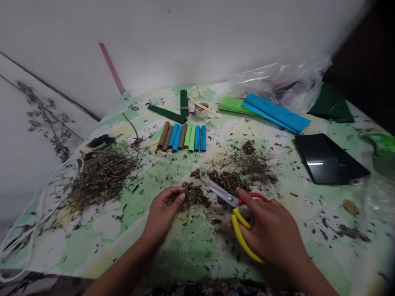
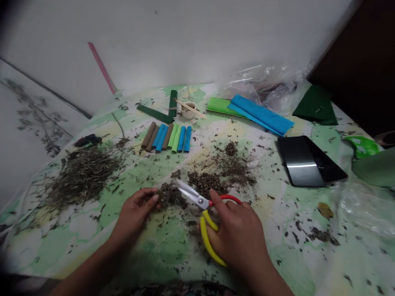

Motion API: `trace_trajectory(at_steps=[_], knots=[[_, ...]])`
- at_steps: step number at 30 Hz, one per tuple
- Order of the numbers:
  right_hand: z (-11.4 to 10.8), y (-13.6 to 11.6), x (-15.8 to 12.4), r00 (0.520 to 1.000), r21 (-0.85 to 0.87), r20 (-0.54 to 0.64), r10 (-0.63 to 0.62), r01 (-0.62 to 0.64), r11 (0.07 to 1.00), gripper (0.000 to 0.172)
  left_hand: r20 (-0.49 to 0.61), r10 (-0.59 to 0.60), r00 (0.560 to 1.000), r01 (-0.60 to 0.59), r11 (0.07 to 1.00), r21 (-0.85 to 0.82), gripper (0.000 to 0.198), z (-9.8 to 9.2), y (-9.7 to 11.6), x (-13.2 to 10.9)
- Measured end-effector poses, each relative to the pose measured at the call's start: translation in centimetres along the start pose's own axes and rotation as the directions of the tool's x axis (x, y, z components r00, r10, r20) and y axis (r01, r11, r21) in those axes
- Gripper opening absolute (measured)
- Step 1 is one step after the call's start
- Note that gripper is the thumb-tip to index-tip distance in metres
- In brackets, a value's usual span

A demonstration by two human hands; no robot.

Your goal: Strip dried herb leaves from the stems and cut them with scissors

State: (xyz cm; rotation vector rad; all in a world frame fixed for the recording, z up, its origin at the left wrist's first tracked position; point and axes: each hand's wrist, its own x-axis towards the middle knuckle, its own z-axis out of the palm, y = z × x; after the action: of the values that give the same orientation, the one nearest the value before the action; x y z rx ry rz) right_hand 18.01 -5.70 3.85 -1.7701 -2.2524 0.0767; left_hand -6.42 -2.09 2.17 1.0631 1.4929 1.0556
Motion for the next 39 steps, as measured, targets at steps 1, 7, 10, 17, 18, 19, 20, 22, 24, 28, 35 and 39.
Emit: trace_trajectory(at_steps=[1,7,10,17,18,19,20,22,24,28,35,39], knots=[[-0.5,0.6,-0.2,1.000,-0.030,-0.008,0.026,-0.026,0.999,0.057,0.038,0.044,0.998,-0.047,0.995,0.085,0.023,-0.2,0.5,0.3],[-2.8,4.5,-2.6,0.986,-0.198,0.009,0.167,-0.162,0.967,0.055,0.235,0.372,0.898,-0.440,0.726,0.528,0.033,-0.7,1.5,3.2],[-2.9,5.7,-4.0,0.988,-0.213,0.046,0.150,-0.137,0.967,0.053,0.332,0.340,0.880,-0.474,0.594,0.650,0.058,0.3,0.6,4.3],[-2.3,4.6,-5.1,0.987,-0.141,0.140,0.080,-0.060,0.988,0.054,0.572,0.369,0.733,-0.677,0.480,0.558,0.053,3.9,0.2,3.2],[-2.3,4.2,-5.1,0.985,-0.123,0.155,0.074,-0.056,0.991,0.054,0.585,0.380,0.716,-0.695,0.462,0.551,0.044,4.1,0.2,3.1],[-2.4,3.8,-4.9,0.983,-0.105,0.170,0.071,-0.054,0.993,0.055,0.594,0.384,0.707,-0.706,0.444,0.552,0.036,4.1,0.2,2.9],[-2.5,3.5,-4.8,0.981,-0.086,0.182,0.068,-0.053,0.995,0.055,0.597,0.384,0.704,-0.709,0.427,0.562,0.030,4.0,0.2,2.9],[-2.7,2.9,-4.5,0.978,-0.057,0.199,0.058,-0.047,0.997,0.055,0.587,0.376,0.717,-0.697,0.392,0.600,0.027,3.5,0.2,2.7],[-2.9,2.5,-4.3,0.977,-0.049,0.208,0.048,-0.039,0.998,0.055,0.551,0.395,0.736,-0.676,0.373,0.636,0.028,2.9,0.3,2.4],[-3.0,1.8,-3.8,0.977,-0.046,0.212,0.008,0.002,0.999,0.056,0.541,0.476,0.694,-0.718,0.405,0.566,0.035,2.7,1.1,0.6],[-3.6,1.3,-3.6,0.984,-0.043,0.175,-0.033,0.041,0.998,0.057,0.653,0.440,0.616,-0.774,0.489,0.401,0.026,3.9,1.7,-0.6],[-3.7,2.5,-4.2,0.990,-0.061,0.144,0.003,0.006,0.998,0.055,0.559,0.493,0.667,-0.736,0.555,0.388,0.023,3.3,1.4,0.7]])
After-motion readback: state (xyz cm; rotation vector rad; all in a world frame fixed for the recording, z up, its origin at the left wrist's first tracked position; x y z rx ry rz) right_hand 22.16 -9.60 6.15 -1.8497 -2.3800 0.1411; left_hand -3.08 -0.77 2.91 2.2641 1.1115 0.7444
